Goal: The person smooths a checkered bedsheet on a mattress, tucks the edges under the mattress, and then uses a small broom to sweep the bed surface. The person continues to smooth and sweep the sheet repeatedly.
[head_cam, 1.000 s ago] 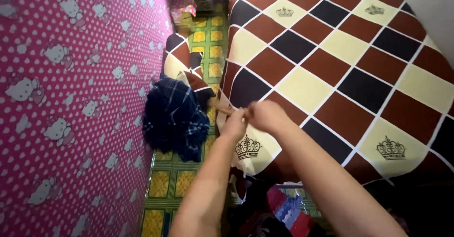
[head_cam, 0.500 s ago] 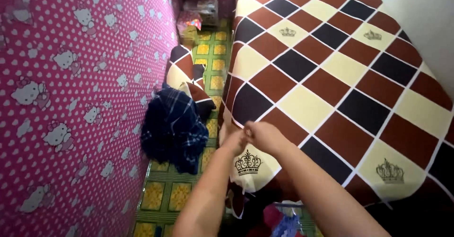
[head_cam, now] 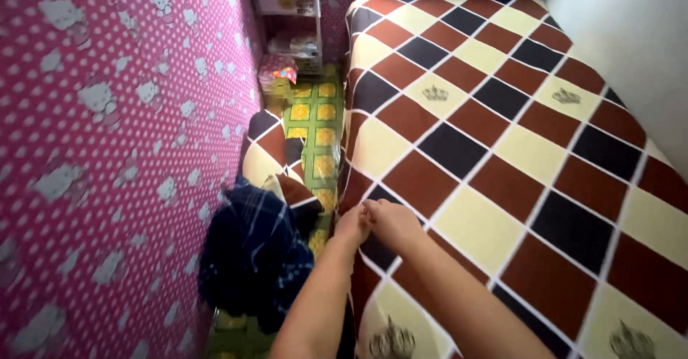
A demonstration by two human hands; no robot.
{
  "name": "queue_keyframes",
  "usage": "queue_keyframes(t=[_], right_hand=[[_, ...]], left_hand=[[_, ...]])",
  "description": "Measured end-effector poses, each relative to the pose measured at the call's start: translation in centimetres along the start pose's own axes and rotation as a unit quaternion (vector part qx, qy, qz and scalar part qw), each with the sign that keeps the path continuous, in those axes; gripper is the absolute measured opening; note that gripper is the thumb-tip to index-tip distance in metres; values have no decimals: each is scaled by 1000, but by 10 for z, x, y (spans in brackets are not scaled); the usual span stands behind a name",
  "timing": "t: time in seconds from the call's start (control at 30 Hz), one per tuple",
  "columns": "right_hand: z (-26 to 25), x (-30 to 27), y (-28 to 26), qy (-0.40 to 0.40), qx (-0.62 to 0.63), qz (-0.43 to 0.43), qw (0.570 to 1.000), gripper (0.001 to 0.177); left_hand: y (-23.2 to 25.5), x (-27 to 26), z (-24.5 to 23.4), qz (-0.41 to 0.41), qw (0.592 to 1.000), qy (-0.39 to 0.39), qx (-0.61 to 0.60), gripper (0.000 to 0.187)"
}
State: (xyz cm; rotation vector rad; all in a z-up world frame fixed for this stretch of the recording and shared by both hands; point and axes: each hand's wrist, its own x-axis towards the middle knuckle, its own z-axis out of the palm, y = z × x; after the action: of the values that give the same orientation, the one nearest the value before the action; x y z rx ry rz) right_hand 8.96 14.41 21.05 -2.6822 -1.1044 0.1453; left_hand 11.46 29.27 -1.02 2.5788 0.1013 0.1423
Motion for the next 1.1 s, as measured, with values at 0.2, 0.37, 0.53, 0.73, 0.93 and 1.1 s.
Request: queue_keyframes(t=[0.2, 0.37, 0.53, 0.73, 0.93, 1.1], right_hand=[[12, 55, 17, -50, -12, 15, 999, 23], [-24, 100, 23, -74, 99, 104, 987, 29], [-33, 132, 36, 37, -39, 28, 998, 25], [-34, 129, 49, -126, 46, 77, 988, 34], [-44, 108, 56, 104, -9, 25, 994, 26], [-14, 55, 87, 239, 29, 19, 971, 30]], left_hand=[[1, 39, -49, -201, 959, -178, -92, 26], [39, 47, -154, -57, 908, -396, -122, 56], [14, 119, -116, -141, 973, -98, -152, 34], [64, 75, -198, -64, 895, -440, -44, 58], [26, 135, -105, -52, 992, -105, -37, 48], [125, 107, -157, -227, 816, 23, -531, 57]])
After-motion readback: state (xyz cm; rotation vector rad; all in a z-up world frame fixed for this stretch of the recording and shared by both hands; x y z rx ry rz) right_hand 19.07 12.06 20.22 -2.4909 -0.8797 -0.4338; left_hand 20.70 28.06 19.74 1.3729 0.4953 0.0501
